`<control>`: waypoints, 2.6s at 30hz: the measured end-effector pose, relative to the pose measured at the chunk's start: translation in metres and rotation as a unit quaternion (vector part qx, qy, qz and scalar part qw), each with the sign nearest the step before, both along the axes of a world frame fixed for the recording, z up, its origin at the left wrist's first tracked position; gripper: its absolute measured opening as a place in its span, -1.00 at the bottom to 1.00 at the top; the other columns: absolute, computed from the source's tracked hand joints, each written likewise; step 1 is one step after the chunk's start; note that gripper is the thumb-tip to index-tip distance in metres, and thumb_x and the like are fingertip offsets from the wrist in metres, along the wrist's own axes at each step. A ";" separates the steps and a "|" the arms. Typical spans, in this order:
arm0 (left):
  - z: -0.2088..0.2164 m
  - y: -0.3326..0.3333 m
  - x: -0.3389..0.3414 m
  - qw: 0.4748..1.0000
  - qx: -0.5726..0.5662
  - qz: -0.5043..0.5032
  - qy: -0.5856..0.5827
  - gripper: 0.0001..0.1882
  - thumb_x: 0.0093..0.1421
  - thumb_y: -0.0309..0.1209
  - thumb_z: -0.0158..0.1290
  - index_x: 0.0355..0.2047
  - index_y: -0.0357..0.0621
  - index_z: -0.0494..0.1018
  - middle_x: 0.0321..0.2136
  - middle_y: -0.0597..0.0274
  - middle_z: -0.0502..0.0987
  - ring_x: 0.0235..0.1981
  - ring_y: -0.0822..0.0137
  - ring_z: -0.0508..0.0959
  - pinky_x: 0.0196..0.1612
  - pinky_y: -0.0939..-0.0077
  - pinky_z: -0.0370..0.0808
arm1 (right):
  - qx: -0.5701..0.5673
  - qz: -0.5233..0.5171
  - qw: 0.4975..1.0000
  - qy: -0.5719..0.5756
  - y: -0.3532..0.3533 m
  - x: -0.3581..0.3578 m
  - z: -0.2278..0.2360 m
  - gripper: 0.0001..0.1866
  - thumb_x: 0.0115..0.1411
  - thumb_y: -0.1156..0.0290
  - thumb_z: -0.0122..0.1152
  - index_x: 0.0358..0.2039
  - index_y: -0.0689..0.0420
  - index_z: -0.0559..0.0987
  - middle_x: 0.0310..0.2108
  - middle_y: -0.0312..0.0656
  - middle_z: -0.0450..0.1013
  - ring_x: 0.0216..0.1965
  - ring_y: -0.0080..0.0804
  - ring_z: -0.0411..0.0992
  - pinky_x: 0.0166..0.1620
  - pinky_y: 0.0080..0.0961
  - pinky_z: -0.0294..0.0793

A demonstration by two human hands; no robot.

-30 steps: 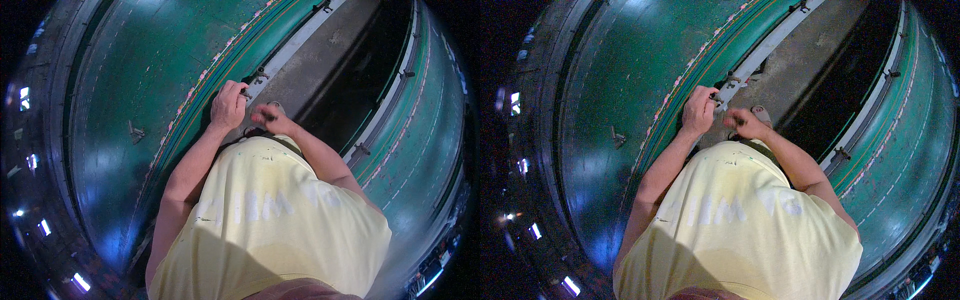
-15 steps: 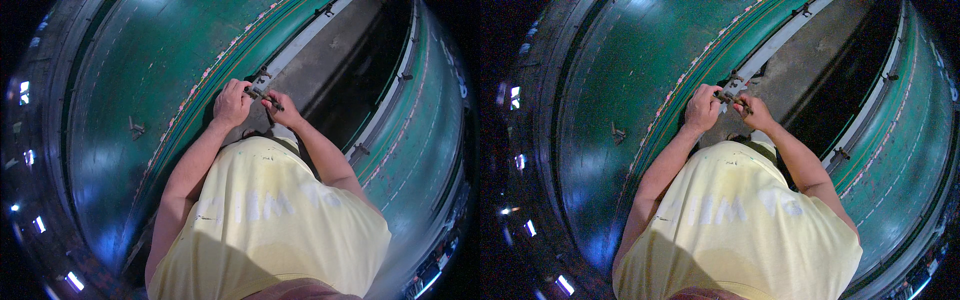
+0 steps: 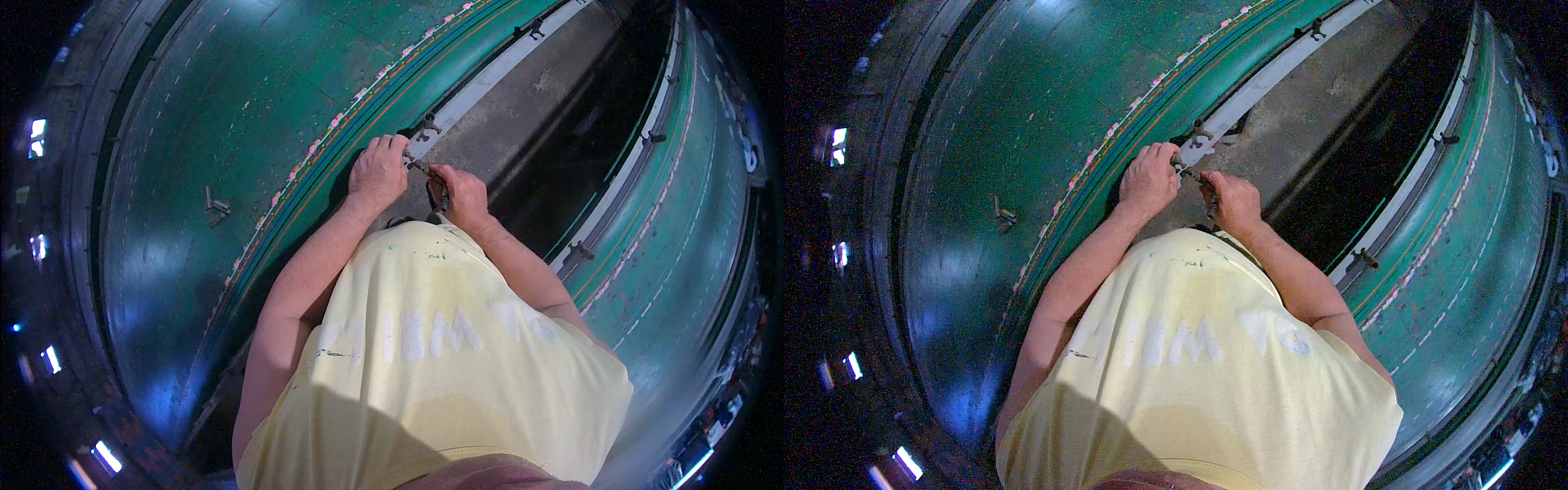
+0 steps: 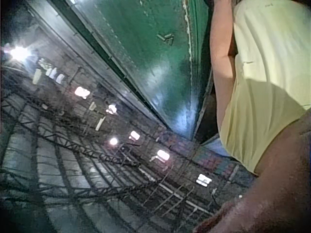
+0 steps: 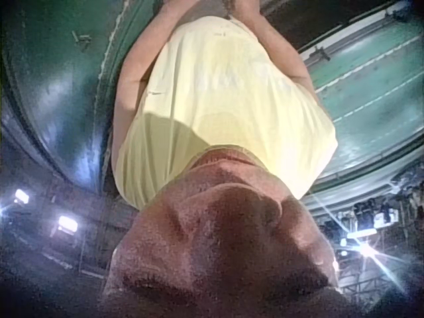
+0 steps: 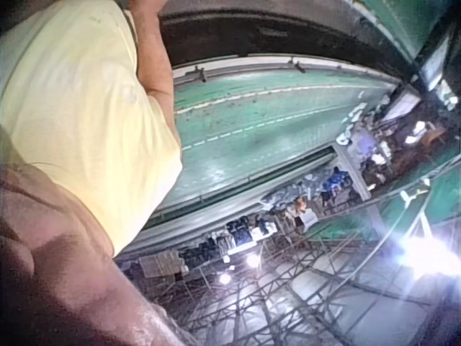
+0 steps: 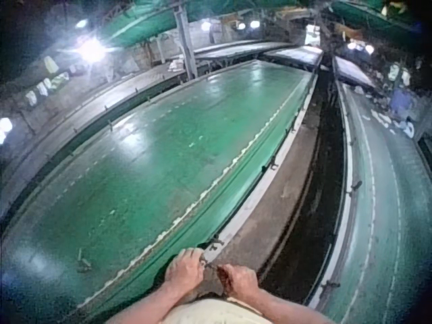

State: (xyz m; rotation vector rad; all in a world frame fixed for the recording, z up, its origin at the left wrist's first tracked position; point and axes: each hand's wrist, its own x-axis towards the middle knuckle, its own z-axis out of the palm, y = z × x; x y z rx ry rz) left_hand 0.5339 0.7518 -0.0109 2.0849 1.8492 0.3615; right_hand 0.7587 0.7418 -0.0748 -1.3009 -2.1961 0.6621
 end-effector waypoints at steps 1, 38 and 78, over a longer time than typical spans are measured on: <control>0.000 0.001 0.000 1.000 -0.002 0.001 0.001 -0.47 0.17 -0.52 0.30 0.15 -0.05 0.44 -0.01 0.03 0.58 0.12 -0.07 0.58 0.16 0.00 0.60 | 0.009 0.000 1.000 -0.009 0.001 0.000 0.004 -0.66 0.31 0.30 0.45 0.08 -0.07 0.65 -0.28 -0.06 0.68 -0.25 0.01 0.67 -0.19 0.01 0.61; 0.000 0.005 -0.003 0.999 -0.027 0.004 -0.021 -0.50 0.14 -0.52 0.31 0.09 -0.06 0.44 -0.02 0.05 0.60 0.11 -0.05 0.60 0.13 0.00 0.61 | -0.134 0.071 0.986 0.074 0.028 -0.004 -0.005 -0.78 0.46 0.27 0.35 0.02 0.05 0.60 -0.41 -0.06 0.62 -0.38 -0.02 0.63 -0.29 -0.10 0.55; -0.001 -0.002 -0.008 0.989 0.113 -0.011 -0.092 -0.62 0.32 -0.58 0.01 0.10 -0.07 0.57 -0.03 0.04 0.59 0.06 -0.15 0.56 0.12 -0.05 0.54 | -0.212 0.083 0.927 0.298 0.007 -0.037 -0.030 -0.58 0.30 0.69 0.25 0.13 0.13 0.72 -0.15 -0.03 0.71 -0.12 -0.27 0.68 -0.01 -0.33 0.61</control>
